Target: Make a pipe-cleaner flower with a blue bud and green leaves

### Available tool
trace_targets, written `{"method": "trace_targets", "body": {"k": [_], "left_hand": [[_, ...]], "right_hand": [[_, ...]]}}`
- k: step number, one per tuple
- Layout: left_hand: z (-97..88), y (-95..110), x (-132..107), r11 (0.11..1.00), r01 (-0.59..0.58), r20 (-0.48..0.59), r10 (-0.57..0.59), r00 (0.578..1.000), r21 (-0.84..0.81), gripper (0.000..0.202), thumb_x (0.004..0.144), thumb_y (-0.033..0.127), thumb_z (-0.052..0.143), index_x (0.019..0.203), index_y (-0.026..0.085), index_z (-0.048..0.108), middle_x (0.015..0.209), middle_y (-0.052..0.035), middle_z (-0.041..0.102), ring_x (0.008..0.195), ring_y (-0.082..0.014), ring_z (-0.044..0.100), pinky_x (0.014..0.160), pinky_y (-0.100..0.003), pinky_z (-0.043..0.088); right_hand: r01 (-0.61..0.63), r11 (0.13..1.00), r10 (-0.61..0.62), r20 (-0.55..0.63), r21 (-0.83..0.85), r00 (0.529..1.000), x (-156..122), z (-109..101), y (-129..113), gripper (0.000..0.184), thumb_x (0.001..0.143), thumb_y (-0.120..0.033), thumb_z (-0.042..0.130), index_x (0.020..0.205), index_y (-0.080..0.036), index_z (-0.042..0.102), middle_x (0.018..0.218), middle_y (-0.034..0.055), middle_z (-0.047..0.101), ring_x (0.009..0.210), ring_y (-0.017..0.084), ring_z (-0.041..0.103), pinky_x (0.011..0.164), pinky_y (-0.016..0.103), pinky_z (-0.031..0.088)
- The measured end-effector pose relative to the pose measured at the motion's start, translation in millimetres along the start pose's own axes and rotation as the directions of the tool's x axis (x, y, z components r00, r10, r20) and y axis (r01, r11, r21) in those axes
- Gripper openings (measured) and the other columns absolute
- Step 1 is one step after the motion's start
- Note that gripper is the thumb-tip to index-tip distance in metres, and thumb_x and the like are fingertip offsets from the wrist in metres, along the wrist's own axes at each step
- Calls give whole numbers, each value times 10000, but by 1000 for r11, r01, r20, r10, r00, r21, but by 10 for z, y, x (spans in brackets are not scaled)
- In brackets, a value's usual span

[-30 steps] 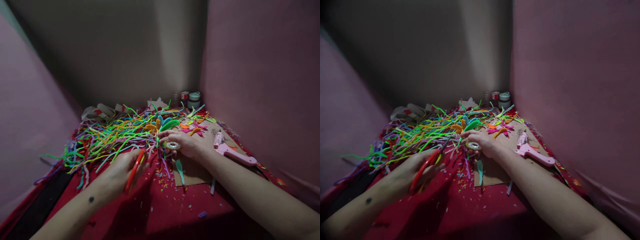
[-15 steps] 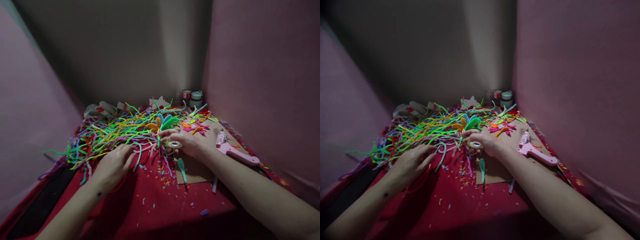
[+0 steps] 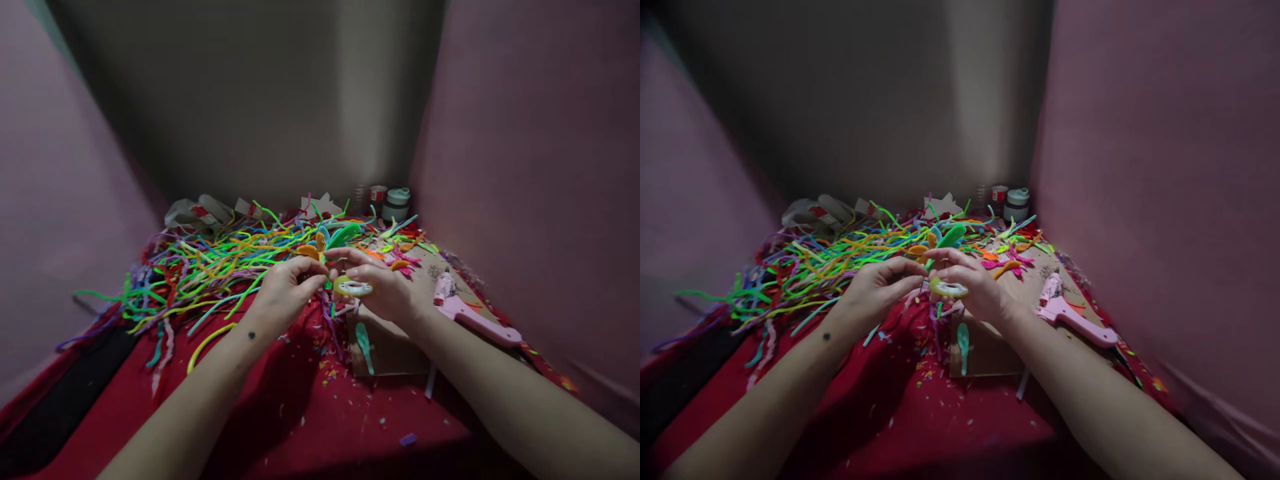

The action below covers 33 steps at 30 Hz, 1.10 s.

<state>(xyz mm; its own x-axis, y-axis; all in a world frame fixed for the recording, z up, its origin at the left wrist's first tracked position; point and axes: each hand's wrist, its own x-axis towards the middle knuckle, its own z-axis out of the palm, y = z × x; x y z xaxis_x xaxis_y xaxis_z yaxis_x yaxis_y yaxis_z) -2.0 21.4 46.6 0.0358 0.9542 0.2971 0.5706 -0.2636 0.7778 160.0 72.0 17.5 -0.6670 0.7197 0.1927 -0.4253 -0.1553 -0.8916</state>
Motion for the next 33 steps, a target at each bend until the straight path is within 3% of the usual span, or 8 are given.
{"method": "trace_targets", "body": {"k": [3,6,13,20,26,33], "left_hand": [[-2,120,-86,983,91,29,-88,996,-158,138,744,249,600,782,165,703,735,-20,688,708,-161,612,664,-259,465],[31,196,-170,953,103,4,-106,994,-286,125,720,239,641,798,172,712,754,-25,702,694,-157,619,625,-249,480],[151,271,-321,878,66,-154,-156,976,-474,82,687,195,679,763,175,703,644,18,658,537,-85,554,506,-185,460],[228,308,-397,814,61,-167,-191,967,-578,57,683,163,681,739,174,684,663,18,671,569,-104,606,557,-203,521],[259,316,-442,842,-18,-181,-94,979,-539,67,752,141,630,693,172,633,622,35,632,562,-79,598,543,-164,508],[275,329,-443,765,-50,-158,-68,985,-642,155,752,112,623,867,210,657,783,29,686,689,-91,638,635,-172,538]], "right_hand": [[190,979,-191,-11,-74,982,-44,61,7,375,668,-205,582,1043,-196,559,819,12,549,644,113,511,565,251,401],[325,923,-335,-16,-207,942,-99,116,27,392,709,-201,581,1099,-212,550,842,16,531,751,134,492,626,256,404],[486,688,-546,56,-539,836,-219,212,71,495,743,-156,547,1222,-258,475,918,28,494,825,156,488,717,308,419],[508,527,-637,79,-682,767,-264,233,107,573,714,-139,533,1257,-293,432,942,35,482,848,181,491,726,344,453],[506,543,-630,72,-670,773,-286,263,88,576,724,-150,522,1274,-283,414,983,50,480,872,192,499,767,370,455],[545,494,-656,121,-678,745,-329,271,84,577,746,-183,520,1299,-289,391,1017,63,473,897,206,508,783,385,465]]}}
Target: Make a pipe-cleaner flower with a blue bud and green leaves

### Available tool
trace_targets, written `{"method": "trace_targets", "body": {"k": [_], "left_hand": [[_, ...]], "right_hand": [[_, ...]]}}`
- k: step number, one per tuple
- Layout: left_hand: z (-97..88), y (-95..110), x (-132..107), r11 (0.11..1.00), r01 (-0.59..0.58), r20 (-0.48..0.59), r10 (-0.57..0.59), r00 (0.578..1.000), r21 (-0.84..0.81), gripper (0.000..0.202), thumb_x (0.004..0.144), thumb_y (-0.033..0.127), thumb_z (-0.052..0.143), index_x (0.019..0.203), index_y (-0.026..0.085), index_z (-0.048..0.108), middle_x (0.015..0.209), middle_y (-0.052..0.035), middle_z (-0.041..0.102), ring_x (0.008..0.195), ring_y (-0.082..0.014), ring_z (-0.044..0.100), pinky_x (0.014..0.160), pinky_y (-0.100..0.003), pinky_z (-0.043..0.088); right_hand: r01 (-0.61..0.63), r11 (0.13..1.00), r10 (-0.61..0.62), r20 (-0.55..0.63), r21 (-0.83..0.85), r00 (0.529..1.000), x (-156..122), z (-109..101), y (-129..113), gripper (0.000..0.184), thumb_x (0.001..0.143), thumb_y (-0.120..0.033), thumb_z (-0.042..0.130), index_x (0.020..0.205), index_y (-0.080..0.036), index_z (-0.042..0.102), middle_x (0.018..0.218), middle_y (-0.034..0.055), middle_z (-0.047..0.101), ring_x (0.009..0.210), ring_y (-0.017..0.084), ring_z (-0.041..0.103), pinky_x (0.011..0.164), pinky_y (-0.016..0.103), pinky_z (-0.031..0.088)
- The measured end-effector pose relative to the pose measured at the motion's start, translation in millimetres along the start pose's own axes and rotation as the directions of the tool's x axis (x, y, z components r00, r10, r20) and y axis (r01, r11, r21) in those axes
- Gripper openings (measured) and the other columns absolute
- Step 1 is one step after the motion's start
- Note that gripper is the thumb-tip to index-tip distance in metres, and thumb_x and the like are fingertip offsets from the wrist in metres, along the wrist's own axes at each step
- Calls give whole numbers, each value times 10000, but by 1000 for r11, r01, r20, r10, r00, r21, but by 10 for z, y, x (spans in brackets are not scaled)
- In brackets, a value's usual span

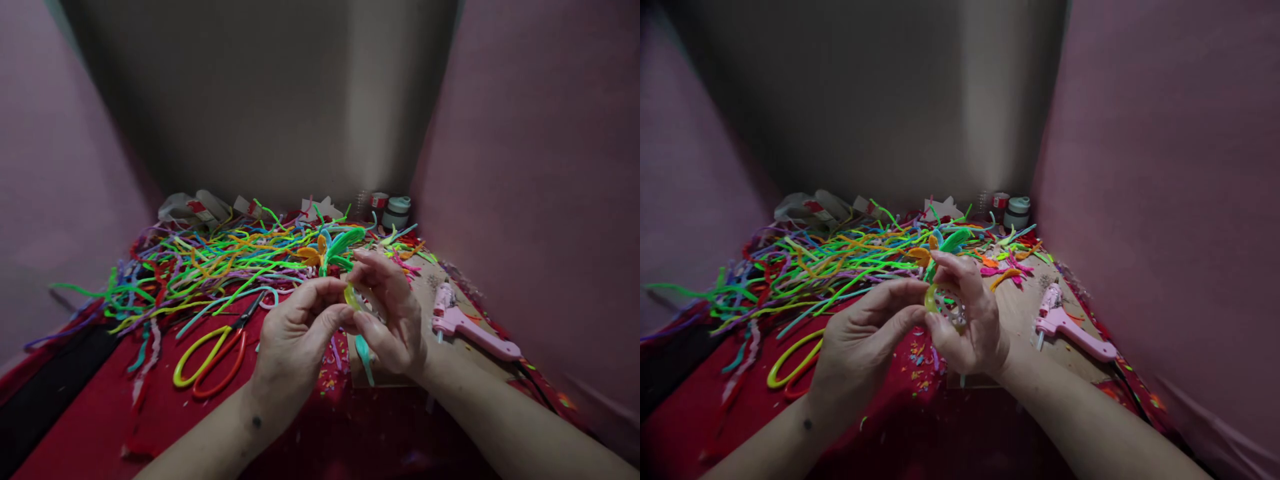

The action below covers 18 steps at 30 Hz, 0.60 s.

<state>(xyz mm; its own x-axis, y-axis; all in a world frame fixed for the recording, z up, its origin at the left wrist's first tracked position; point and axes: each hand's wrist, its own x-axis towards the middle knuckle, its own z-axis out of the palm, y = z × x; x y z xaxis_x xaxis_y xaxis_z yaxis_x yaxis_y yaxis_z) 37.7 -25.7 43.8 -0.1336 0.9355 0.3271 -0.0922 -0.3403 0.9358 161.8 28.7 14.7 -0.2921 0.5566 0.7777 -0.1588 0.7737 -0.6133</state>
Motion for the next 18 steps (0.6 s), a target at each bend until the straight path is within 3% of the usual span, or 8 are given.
{"method": "trace_targets", "body": {"k": [7,12,16,18], "left_hand": [[8,-74,-74,985,-107,-71,117,991,132,144,747,138,653,847,240,679,802,38,678,726,-103,628,680,-186,530],[25,-48,-118,983,-104,-66,116,991,152,58,747,154,645,751,212,654,720,20,657,676,-124,615,643,-219,524],[-23,0,-98,989,-60,-13,62,998,136,60,794,192,598,735,199,599,645,23,610,585,-110,578,574,-218,492],[-86,5,-36,982,-77,-42,85,996,172,26,812,200,579,823,212,599,676,26,591,591,-103,554,574,-216,477]], "right_hand": [[40,997,-40,-1,-61,999,-34,-11,9,617,731,-174,522,1317,-310,382,1052,65,480,893,219,497,789,412,460],[16,999,-17,-15,-41,1000,-43,20,-15,603,735,-176,521,1306,-323,396,1066,64,477,907,218,497,800,410,458],[-111,976,130,-96,186,987,35,56,-54,521,729,-218,550,1233,-306,451,958,43,495,856,191,513,759,365,470],[-245,885,295,-69,396,953,98,53,-53,449,740,-265,541,1182,-293,467,876,25,493,771,167,525,660,317,479]]}}
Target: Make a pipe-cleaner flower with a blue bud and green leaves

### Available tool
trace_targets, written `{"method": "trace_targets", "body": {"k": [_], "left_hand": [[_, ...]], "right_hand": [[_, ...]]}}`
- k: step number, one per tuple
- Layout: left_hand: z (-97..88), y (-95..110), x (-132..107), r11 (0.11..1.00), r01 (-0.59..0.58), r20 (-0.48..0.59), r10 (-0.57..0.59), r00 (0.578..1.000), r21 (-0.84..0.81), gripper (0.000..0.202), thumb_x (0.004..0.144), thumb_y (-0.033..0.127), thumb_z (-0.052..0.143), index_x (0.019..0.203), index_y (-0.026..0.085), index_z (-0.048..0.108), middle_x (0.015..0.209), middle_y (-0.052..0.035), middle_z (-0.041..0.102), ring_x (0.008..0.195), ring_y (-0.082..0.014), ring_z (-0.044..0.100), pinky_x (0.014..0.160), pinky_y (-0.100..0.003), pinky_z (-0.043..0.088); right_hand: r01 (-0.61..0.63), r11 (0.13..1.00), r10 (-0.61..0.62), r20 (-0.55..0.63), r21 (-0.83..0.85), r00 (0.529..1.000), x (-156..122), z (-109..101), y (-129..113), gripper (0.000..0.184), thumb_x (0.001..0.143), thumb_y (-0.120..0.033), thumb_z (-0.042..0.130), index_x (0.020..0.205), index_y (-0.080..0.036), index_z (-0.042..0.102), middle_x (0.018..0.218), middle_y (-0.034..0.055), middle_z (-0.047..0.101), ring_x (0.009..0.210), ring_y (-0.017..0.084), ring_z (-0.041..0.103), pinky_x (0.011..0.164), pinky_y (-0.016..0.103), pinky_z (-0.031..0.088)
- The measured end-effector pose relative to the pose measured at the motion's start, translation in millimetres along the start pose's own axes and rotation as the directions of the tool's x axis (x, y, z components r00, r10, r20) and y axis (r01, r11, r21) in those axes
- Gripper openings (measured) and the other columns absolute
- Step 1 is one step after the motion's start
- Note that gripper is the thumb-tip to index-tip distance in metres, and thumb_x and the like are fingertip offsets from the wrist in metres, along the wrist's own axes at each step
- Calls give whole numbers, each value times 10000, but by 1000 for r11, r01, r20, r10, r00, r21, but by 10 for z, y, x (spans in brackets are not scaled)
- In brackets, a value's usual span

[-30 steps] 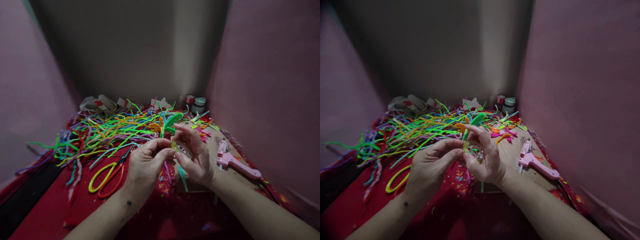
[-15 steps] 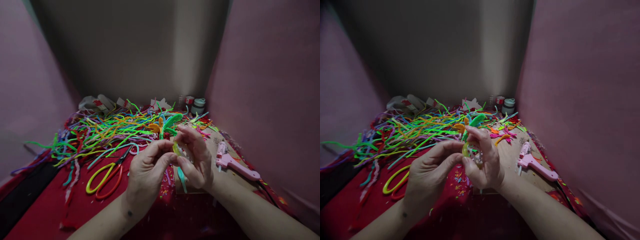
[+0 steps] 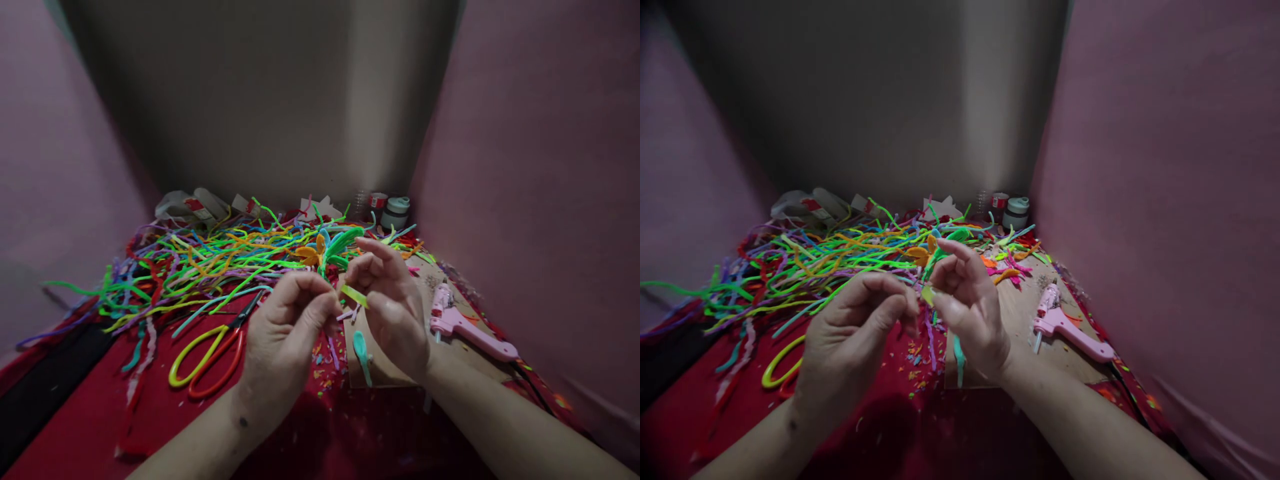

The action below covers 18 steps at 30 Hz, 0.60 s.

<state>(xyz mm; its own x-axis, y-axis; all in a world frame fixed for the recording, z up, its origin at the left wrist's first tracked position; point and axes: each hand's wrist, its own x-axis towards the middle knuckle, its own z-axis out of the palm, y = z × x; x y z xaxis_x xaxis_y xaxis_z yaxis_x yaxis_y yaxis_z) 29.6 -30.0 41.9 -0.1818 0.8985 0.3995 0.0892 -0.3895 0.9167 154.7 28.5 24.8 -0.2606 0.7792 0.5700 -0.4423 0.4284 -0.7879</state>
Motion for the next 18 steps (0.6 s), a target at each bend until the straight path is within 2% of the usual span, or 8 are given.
{"method": "trace_targets", "body": {"k": [2,4,6,8,12,14,18], "left_hand": [[-63,-27,79,994,-43,5,43,999,98,142,800,195,595,933,236,623,777,12,584,667,-109,544,627,-225,474],[-107,-48,141,977,-79,100,60,993,200,203,781,189,617,971,246,658,874,-10,569,762,-128,536,710,-249,472],[-121,-47,167,964,-114,193,68,979,240,177,785,188,606,930,241,692,916,-29,553,841,-148,533,791,-276,460],[-111,-27,163,963,-131,243,71,967,236,161,806,190,574,878,235,712,914,-41,542,904,-167,531,845,-297,446],[-91,-9,139,982,-54,287,1,958,179,158,809,215,561,830,223,717,928,-55,547,919,-188,533,824,-314,461],[-100,-35,143,989,-16,276,-25,961,146,128,793,217,581,800,218,709,908,-48,555,893,-183,533,803,-306,460],[-129,-101,170,983,-37,187,3,982,181,112,797,225,597,744,207,694,882,-33,571,905,-172,532,823,-285,426]], "right_hand": [[-185,964,173,75,190,982,60,-14,0,399,762,-336,506,1154,-275,465,824,17,484,636,143,518,517,277,455],[-297,903,265,143,311,954,104,-37,14,391,764,-386,496,1130,-250,477,801,16,479,569,133,500,442,260,429],[-360,851,319,169,383,933,125,-51,31,399,744,-402,512,1102,-227,498,779,15,481,564,134,492,424,254,424],[-405,809,366,174,427,914,132,-51,42,400,727,-410,520,1071,-207,523,744,13,489,574,134,483,448,251,426],[-473,770,440,181,428,880,144,-35,67,388,713,-454,526,991,-188,579,668,1,501,535,126,469,473,260,416],[-495,775,483,138,392,865,162,-36,95,353,711,-463,561,928,-188,605,650,-4,514,516,118,470,467,253,404],[-465,843,499,-67,271,864,205,-63,165,315,701,-473,644,770,-166,630,646,2,567,525,106,502,494,239,400]]}}
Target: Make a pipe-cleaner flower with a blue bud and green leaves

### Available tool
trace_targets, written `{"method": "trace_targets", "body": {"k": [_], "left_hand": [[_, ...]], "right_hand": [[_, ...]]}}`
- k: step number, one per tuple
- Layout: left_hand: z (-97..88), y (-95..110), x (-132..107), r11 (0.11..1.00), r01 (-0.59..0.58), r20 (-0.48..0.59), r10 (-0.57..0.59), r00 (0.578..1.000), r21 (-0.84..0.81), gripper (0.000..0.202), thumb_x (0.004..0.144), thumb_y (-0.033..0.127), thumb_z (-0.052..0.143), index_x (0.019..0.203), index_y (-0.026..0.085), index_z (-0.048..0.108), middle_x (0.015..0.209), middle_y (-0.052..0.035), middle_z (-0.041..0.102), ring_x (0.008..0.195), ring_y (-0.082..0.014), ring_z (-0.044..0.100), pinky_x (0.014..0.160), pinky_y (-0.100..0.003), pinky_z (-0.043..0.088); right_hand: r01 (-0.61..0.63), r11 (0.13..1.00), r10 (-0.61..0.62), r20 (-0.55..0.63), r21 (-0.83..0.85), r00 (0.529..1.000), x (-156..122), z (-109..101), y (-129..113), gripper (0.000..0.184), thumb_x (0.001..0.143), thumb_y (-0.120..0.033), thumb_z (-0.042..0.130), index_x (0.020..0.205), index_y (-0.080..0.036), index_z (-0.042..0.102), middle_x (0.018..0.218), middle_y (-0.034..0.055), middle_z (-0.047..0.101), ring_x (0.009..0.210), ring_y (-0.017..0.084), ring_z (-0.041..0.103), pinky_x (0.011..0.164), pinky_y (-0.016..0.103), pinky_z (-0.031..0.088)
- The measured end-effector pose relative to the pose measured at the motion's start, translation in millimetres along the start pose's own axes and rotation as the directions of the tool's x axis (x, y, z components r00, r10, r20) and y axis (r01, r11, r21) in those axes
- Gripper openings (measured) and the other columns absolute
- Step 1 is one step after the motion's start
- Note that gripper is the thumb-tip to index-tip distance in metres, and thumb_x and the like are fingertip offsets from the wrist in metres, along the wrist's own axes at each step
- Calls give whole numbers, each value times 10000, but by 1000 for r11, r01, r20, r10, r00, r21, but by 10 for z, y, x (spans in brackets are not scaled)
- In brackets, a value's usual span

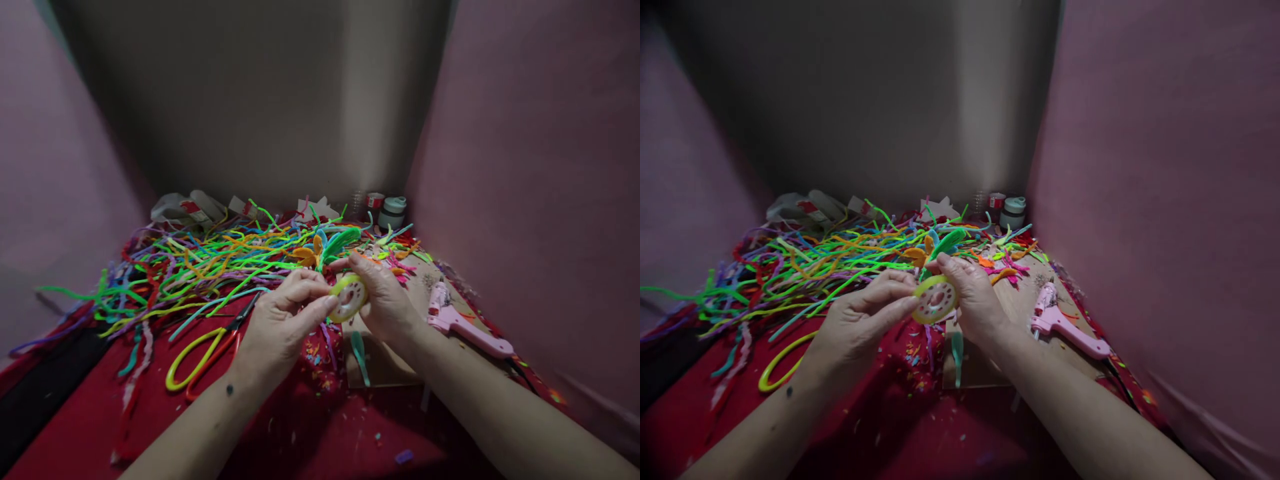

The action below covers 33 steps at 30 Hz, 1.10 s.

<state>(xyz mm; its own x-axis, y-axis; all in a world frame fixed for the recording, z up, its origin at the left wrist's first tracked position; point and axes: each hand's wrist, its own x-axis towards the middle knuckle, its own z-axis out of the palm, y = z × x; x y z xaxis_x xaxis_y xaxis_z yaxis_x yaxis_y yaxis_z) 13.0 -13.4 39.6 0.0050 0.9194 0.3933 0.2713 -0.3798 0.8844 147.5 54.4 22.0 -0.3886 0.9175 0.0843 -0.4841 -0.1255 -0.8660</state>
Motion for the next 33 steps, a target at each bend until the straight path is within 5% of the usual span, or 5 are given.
{"method": "trace_targets", "body": {"k": [6,14,24,33], "left_hand": [[12,-23,20,1000,1,-97,0,995,12,60,758,213,641,727,192,687,917,-38,583,956,-175,536,870,-286,405],[73,-58,9,821,331,158,-291,944,-465,63,695,127,657,732,178,647,922,-29,613,972,-186,545,929,-336,391],[270,-88,-75,750,299,144,-266,953,-590,45,746,132,637,732,174,637,1164,-38,570,1199,-233,452,1018,-346,309],[375,-33,-105,664,283,103,-297,949,-692,72,743,119,613,683,159,609,1134,-36,536,1182,-221,443,1010,-325,316]], "right_hand": [[124,992,-123,32,-39,992,-6,4,31,285,800,-426,564,753,-162,660,698,11,584,628,111,525,610,244,424],[123,987,-123,10,-105,992,-16,47,76,180,785,-299,548,681,-166,609,667,-4,569,610,100,504,594,220,402],[229,862,-321,-137,-452,937,-109,47,129,298,885,-409,418,698,-181,463,654,-32,454,574,90,412,557,224,362],[332,680,-501,-85,-653,861,-137,38,196,324,934,-395,321,703,-192,424,669,-24,423,607,108,403,593,259,334]]}}
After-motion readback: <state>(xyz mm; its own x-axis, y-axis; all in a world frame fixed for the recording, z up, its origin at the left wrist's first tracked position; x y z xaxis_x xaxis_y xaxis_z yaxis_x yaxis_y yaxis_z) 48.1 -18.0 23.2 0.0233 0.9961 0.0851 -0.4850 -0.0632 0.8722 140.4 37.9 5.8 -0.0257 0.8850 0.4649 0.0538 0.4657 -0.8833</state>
